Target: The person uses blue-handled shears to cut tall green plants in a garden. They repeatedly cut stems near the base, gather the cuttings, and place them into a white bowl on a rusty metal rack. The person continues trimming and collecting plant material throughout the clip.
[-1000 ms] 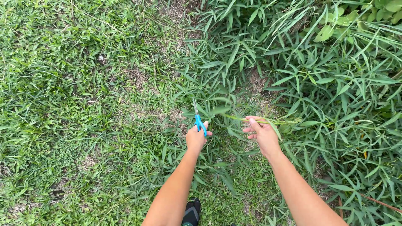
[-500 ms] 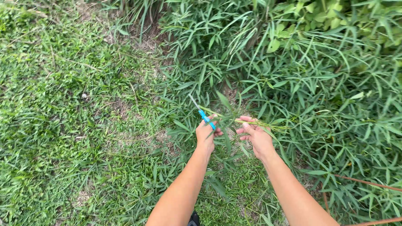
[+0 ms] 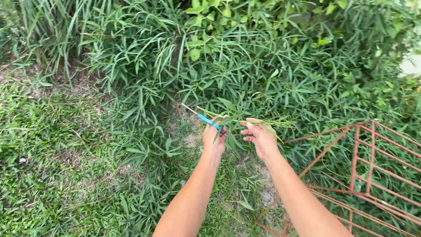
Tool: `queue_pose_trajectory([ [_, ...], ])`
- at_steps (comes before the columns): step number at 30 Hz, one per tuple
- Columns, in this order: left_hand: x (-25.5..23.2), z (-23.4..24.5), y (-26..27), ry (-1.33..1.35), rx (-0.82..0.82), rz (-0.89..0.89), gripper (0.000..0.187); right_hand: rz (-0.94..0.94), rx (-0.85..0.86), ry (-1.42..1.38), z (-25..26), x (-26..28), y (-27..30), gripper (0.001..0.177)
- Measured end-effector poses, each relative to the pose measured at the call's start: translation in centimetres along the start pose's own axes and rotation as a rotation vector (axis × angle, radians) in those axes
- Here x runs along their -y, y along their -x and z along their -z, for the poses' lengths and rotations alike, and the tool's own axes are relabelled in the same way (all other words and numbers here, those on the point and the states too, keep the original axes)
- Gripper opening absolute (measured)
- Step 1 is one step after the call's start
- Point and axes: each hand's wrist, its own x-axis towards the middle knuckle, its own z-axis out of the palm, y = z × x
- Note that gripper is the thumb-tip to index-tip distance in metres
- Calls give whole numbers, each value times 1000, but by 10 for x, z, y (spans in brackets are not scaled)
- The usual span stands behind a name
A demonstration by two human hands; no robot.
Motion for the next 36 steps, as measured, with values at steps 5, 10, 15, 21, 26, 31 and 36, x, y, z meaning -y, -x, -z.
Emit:
queue_pose_trajectory([
  [5,60,-64,53,-12,-108,116,26,-35,-108,-154,79,24,30,25],
  [10,135,-113,117,16,44,149,32,7,-275,-269,166,43,73,22],
  [15,213,-141,180,-115,114,277,38,85,-438,-323,269,84,127,22],
  [21,293,-196,221,-265,432,616,50,48,-567,-190,398,134,189,16],
  [26,355,-264,260,-697,691,657,43,3,-590,-38,498,145,224,18],
  [31,416,-308,306,-917,789,489,30,87,-620,-20,568,135,233,16],
  [36,471,-339,345,-973,736,489,27,77,-696,34,621,147,270,22],
])
